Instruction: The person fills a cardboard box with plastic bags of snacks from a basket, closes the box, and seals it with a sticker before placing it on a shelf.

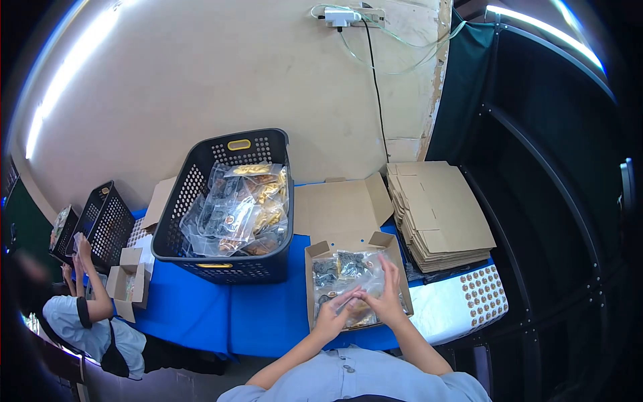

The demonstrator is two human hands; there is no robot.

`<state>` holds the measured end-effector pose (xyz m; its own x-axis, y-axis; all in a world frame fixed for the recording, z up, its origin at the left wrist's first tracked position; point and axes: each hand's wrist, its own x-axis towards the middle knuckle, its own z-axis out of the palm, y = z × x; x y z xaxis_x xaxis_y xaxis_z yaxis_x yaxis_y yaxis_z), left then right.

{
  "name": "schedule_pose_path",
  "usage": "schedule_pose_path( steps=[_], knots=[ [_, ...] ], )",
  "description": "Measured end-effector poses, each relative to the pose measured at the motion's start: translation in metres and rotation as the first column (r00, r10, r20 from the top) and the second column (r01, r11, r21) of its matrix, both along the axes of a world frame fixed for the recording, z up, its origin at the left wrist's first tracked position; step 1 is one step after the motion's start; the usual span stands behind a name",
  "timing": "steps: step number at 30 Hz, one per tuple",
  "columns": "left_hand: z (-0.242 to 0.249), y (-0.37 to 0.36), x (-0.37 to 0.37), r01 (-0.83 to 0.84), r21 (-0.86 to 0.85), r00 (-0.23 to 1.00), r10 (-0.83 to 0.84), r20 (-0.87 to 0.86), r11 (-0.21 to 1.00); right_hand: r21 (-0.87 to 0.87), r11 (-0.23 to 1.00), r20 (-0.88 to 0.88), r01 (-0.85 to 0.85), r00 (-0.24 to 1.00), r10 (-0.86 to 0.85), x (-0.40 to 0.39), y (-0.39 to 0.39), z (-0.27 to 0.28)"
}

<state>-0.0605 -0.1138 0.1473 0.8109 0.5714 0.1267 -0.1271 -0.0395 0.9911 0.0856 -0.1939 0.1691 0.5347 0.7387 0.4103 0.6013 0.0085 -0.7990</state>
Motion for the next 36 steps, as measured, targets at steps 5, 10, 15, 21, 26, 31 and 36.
schedule_pose_path(
  steps=[5, 10, 15, 21, 26, 31, 36],
  knots=[
    [0.004, 0.009, -0.002, 0.049, 0.057, 0.998, -0.046, -0.051, 0.997, 0.165, 0.934, -0.774, -0.318, 0.545, 0.322, 0.019, -0.004, -0.031],
    [0.009, 0.021, -0.007, 0.166, -0.111, 0.983, -0.155, 0.100, 0.980, 0.124, 0.973, -0.754, -0.196, 0.619, 0.221, 0.022, -0.005, -0.025],
    [0.003, 0.035, -0.008, -0.194, -0.051, 0.957, 0.200, 0.211, 0.980, 0.127, 0.991, -0.656, -0.031, 0.747, 0.107, 0.033, -0.013, 0.002],
    [-0.010, 0.002, 0.008, -0.018, 0.007, 0.977, 0.016, 0.213, 1.000, 0.062, 0.963, -0.115, -0.264, 0.956, 0.269, -0.017, -0.010, 0.011],
    [-0.009, 0.000, 0.007, -0.011, -0.157, 0.990, 0.033, 0.140, 0.988, -0.020, 0.997, 0.097, -0.069, 0.993, 0.070, -0.013, -0.009, 0.003],
    [0.012, 0.001, -0.005, -0.142, 0.551, 0.980, 0.195, -0.037, 0.822, 0.156, 0.988, -0.481, -0.002, 0.873, 0.078, 0.001, -0.007, -0.004],
    [0.026, 0.011, -0.014, -0.169, 0.540, 0.984, 0.177, 0.039, 0.825, 0.183, 0.983, -0.765, -0.024, 0.625, 0.158, 0.012, -0.015, -0.017]
  ],
)
